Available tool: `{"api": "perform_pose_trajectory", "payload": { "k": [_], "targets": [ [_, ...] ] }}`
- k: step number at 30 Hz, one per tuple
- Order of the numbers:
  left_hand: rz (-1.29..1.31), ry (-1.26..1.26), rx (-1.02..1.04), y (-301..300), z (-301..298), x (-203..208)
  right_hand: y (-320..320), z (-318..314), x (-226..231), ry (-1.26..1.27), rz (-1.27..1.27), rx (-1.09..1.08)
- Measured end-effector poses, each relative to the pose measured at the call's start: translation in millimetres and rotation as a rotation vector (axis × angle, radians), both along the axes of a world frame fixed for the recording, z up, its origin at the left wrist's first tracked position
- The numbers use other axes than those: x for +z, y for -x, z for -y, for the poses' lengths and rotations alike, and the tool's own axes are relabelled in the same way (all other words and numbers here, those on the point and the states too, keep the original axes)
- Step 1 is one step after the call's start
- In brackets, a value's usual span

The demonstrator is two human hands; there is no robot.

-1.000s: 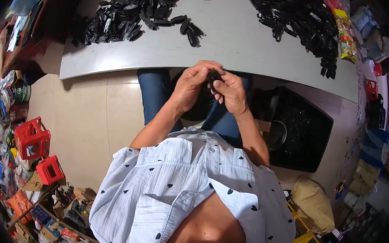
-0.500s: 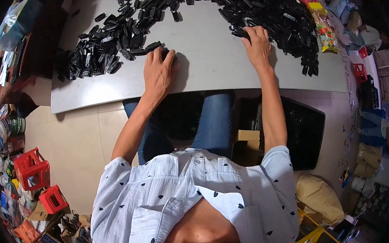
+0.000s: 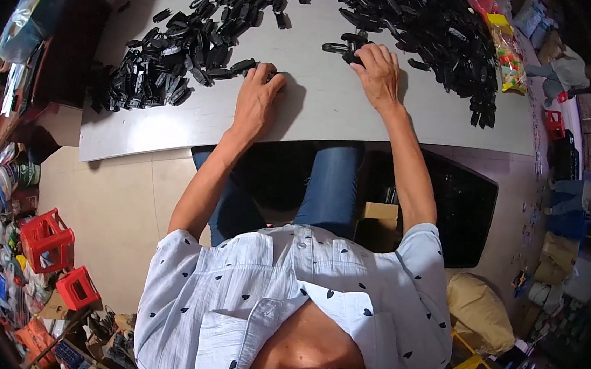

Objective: The person repeatedly picks up plastic components from a table, joins the pieces together by hand to assemble them, and drops the assembled parts into a container below.

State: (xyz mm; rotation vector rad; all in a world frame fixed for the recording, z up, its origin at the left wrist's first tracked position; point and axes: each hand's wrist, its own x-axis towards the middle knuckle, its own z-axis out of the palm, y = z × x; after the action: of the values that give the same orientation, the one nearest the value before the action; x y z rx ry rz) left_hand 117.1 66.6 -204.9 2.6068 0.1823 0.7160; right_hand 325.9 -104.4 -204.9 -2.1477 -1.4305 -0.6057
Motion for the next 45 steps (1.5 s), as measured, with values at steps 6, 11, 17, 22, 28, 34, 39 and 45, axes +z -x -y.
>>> {"api": "perform_pose_trajectory", "payload": {
  "k": [6, 11, 17, 22, 28, 34, 39, 45],
  "targets": [
    [-0.008, -0.112, 0.084, -3, 2, 10, -6, -2, 6, -0.276, -0.175, -0.026],
    [-0.034, -0.157, 0.093, -4, 0, 2, -26, -6, 5, -0.620, -0.586, 0.095],
    [0.046, -0.177, 0.127, -10, -3, 8, -37, -5, 19, -1.169, -1.351, 0.437],
    [0.254, 0.276, 0.121, -19, 8, 32, -28, 3, 16, -1.327, -1.967, 0.814],
    [0.107, 1.532, -0.143, -19, 20, 36, 27, 3, 21, -1.115, -2.170, 0.746],
    [0.018, 1.516, -0.171, -13, 51, 21, 70, 2, 9, -1.009, -1.967, 0.673],
    [0.099, 1.378, -0.094, -11, 74, 17, 109, -5, 4, -0.993, -1.854, 0.535],
    [0.143, 0.735, 0.216, -12, 74, 5, 122, -13, -13, -1.071, -1.882, 0.589]
  ]
}}
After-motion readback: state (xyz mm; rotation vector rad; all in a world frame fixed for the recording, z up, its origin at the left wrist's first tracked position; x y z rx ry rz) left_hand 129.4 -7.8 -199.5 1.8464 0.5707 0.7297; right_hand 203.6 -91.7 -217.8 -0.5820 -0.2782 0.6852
